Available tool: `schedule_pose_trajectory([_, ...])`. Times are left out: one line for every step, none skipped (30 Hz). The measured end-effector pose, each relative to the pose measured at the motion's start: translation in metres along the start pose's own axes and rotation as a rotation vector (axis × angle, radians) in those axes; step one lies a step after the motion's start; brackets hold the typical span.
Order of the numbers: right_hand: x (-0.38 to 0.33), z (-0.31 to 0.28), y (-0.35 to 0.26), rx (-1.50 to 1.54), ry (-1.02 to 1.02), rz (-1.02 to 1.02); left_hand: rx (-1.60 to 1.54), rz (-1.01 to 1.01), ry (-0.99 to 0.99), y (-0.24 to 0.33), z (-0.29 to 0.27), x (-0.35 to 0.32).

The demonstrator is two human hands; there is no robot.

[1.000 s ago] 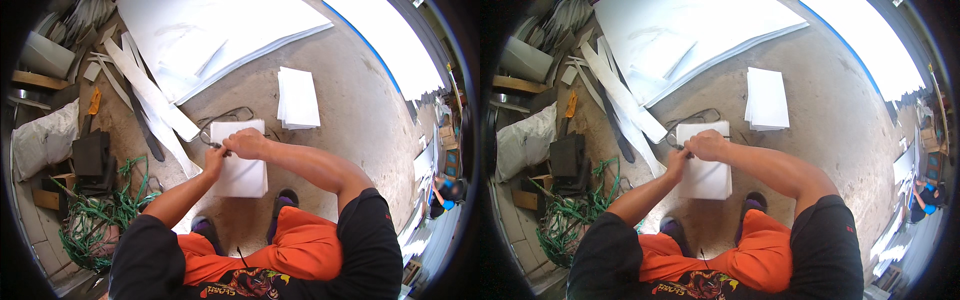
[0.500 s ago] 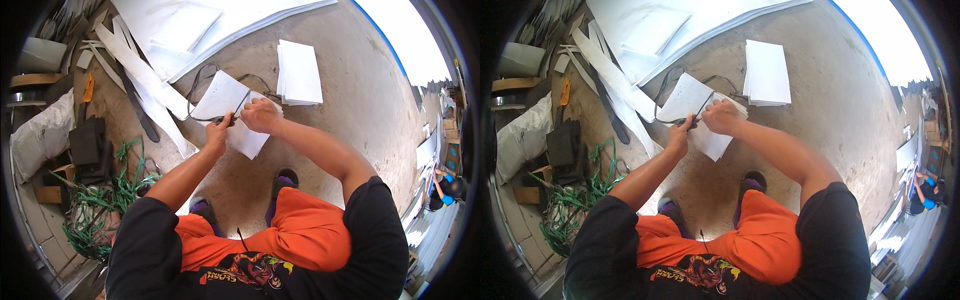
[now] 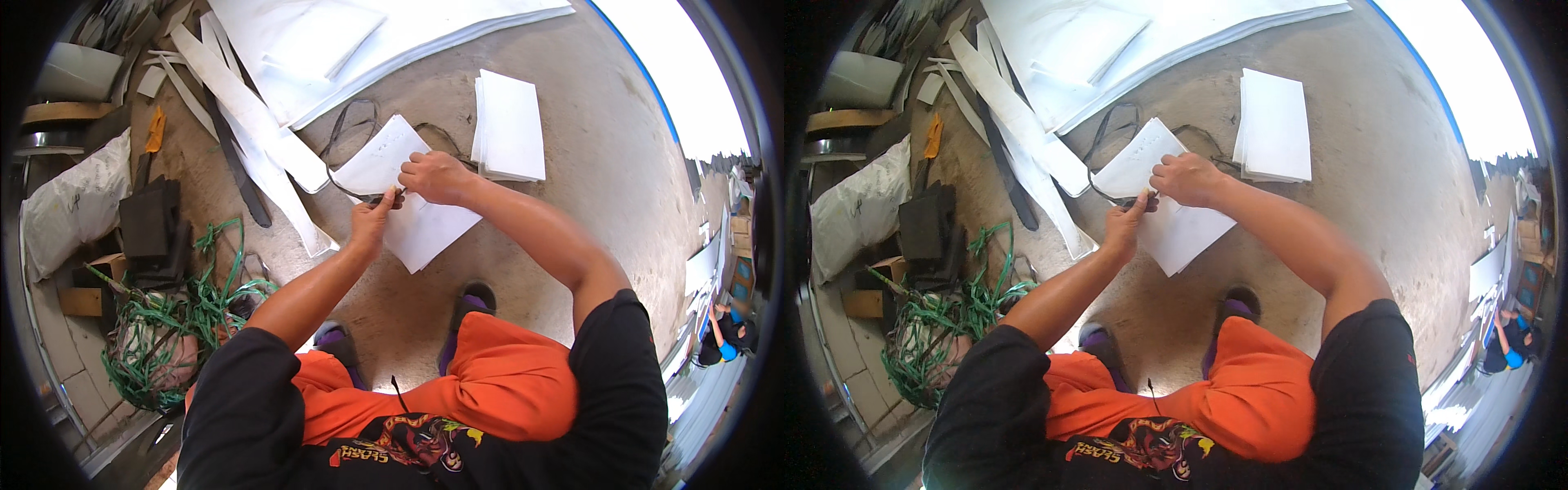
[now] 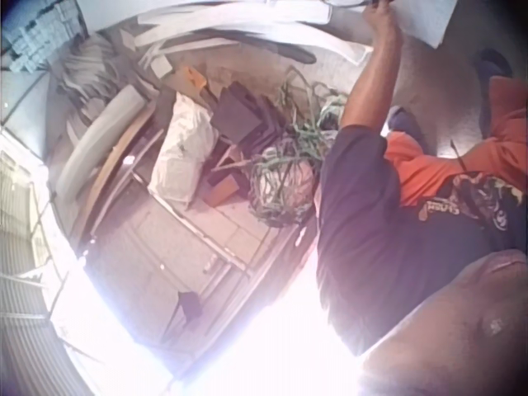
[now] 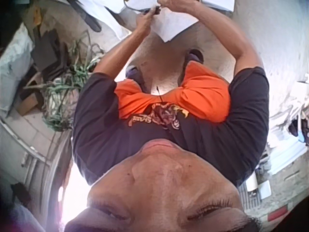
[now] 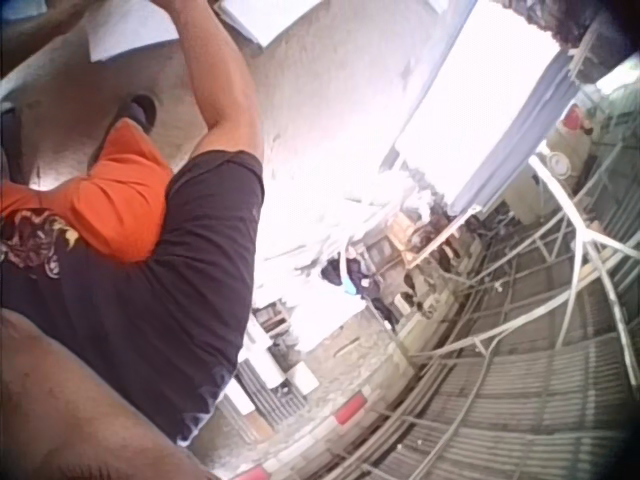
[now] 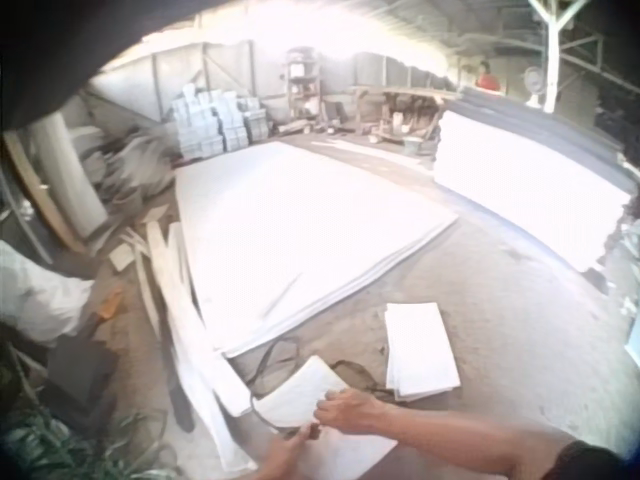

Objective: The person organizes various materials in a workshop, first placing a wooden plank against a wall, then gathering and stacking white rectangular sheets on the floor. Finally, the person ties a bundle of these sheets together with a black strap.

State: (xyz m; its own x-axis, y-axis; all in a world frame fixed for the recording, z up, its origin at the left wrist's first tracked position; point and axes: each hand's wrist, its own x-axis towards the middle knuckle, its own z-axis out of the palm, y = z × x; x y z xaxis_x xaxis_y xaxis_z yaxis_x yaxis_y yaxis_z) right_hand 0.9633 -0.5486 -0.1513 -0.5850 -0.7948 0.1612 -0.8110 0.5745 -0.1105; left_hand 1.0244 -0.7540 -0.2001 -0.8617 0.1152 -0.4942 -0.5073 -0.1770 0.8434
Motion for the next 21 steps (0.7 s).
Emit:
schedule_pose_trajectory([-0.001,-0.01,0.002,0.077,-0.078,0.002,-0.002,0.018,-0.007,-0.001,0.0,0.0])
schedule_pose_trajectory([0.0,-0.017,0.002,0.091,-0.095,-0.001,-0.004,0.036,-0.014,-0.003,0.0,0.0])
schedule_pose_trajectory([-0.001,-0.022,0.002,0.107,-0.114,0.0,-0.007,0.051,-0.024,-0.004,0.002,-0.001])
schedule_pose_trajectory([-0.002,-0.026,0.002,0.122,-0.133,0.0,-0.013,0.054,-0.011,-0.004,0.003,-0.002])
schedule_pose_trajectory([-0.002,-0.03,0.001,0.174,-0.137,0.05,-0.02,0.057,0.002,-0.005,0.003,-0.003])
schedule_pose_trajectory([0.0,-0.034,-0.001,0.226,-0.14,0.099,-0.027,0.06,0.017,-0.005,0.004,-0.003])
schedule_pose_trajectory([0.001,-0.038,-0.002,0.278,-0.144,0.147,-0.042,0.067,0.044,-0.006,0.006,-0.004])
schedule_pose_trajectory([0.003,-0.042,0.002,0.465,-0.176,0.257,-0.058,0.074,0.072,-0.008,0.007,-0.004])
schedule_pose_trajectory([0.006,-0.046,0.007,0.652,-0.207,0.369,-0.072,0.082,0.099,-0.008,0.009,-0.005])
schedule_pose_trajectory([0.008,-0.047,0.011,0.838,-0.237,0.48,-0.09,0.114,0.125,-0.009,0.011,-0.006])
schedule_pose_trajectory([0.008,-0.039,0.011,1.13,-0.135,0.571,-0.108,0.146,0.153,-0.011,0.013,-0.008])
schedule_pose_trajectory([0.005,-0.027,0.012,1.413,-0.022,0.669,-0.129,0.176,0.171,-0.01,0.019,-0.009])
schedule_pose_trajectory([0.005,-0.019,0.011,1.702,0.102,0.757,-0.222,0.187,0.198,-0.005,0.024,-0.011])
schedule_pose_trajectory([0.005,-0.013,0.01,1.893,0.189,0.77,-0.314,0.197,0.227,0.001,0.029,-0.013])
schedule_pose_trajectory([0.008,-0.009,0.008,2.085,0.278,0.774,-0.406,0.21,0.26,0.007,0.031,-0.014])
schedule_pose_trajectory([0.01,-0.006,0.008,2.275,0.369,0.775,-0.421,0.285,0.22,0.009,0.031,-0.014])
schedule_pose_trajectory([0.009,-0.004,0.012,2.29,0.362,0.784,-0.435,0.359,0.178,0.01,0.03,-0.013])
schedule_pose_trajectory([0.006,0.0,0.019,2.248,0.324,0.756,-0.45,0.432,0.133,0.011,0.029,-0.012])
schedule_pose_trajectory([0.004,0.005,0.029,2.205,0.287,0.729,-0.478,0.389,0.035,0.014,0.029,-0.014])
schedule_pose_trajectory([0.001,0.01,0.037,2.161,0.251,0.703,-0.262,0.466,0.011,0.009,0.025,-0.011])
schedule_pose_trajectory([0.01,0.001,0.035,1.999,0.211,0.713,-0.033,0.543,0.001,0.002,0.012,-0.008])
